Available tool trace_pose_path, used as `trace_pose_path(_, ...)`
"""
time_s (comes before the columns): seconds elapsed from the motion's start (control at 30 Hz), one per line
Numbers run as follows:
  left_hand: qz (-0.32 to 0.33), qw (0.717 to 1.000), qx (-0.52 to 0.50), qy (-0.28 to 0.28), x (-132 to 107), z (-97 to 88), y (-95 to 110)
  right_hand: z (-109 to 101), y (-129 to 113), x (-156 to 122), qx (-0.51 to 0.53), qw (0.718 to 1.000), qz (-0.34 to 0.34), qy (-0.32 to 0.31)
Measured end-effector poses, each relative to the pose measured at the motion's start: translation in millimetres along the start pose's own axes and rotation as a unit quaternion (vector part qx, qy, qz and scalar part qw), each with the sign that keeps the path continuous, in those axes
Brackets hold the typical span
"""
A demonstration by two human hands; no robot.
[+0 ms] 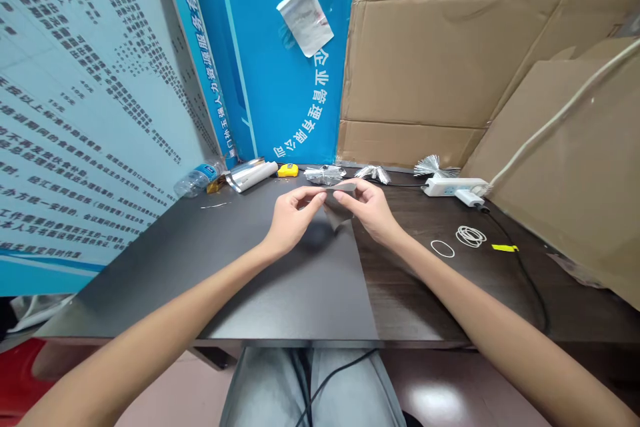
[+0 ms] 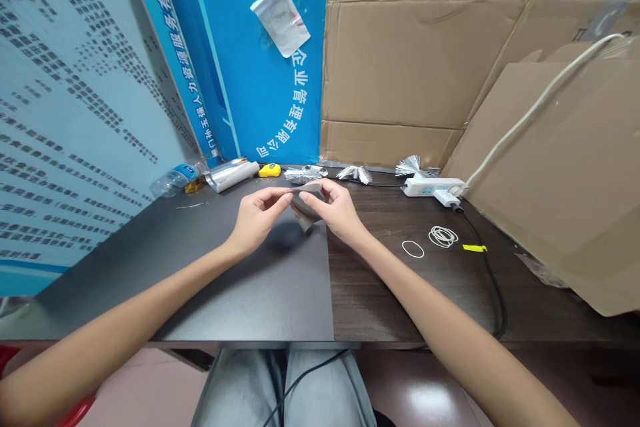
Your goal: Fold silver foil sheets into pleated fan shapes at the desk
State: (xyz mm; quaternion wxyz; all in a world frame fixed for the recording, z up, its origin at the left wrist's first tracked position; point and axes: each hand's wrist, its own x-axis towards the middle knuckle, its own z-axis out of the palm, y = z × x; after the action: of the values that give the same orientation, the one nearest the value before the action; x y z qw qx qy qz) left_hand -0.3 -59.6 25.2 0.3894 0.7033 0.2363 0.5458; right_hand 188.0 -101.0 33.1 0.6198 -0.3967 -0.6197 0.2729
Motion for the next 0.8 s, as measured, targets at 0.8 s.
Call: trace_pose_path(0.8,-0.038,0.992,0.050,-0.113,2.5,-4.1,-8.6,-8.8,8.6,7.8,0.156,0.976,0.117,0.097)
